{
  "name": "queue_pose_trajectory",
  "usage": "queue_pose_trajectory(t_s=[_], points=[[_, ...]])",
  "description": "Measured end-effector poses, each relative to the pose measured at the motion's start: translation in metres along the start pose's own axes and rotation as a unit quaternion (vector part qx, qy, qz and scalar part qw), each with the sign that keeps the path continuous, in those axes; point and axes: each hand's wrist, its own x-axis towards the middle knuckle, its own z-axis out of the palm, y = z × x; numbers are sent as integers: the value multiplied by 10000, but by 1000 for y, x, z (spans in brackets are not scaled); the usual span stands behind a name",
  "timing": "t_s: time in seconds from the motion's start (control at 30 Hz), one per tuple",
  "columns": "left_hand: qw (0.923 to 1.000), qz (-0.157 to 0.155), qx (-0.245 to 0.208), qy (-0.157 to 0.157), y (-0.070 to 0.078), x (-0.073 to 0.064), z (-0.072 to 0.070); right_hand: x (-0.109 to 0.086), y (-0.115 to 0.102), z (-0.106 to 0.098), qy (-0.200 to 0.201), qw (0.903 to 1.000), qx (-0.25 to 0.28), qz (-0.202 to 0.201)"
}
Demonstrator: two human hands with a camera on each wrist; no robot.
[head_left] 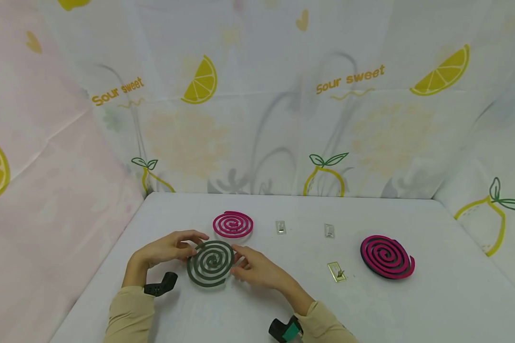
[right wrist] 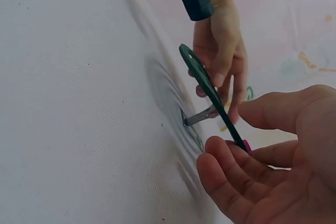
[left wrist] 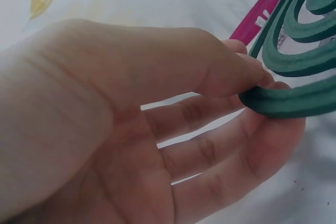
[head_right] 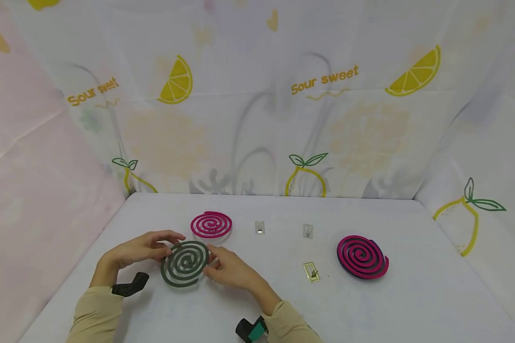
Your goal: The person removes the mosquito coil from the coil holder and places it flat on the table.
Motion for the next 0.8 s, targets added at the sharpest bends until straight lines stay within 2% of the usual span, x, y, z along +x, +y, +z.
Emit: queue_pose_trajectory(t_s=[0.53,0.8], points=[[9999,15,41,150,3,-1,0,1,-1,-2,33,9999,128,70],[9998,41,3,171,7,-4,-1,2,-1,-3,68,9996,277,-20]])
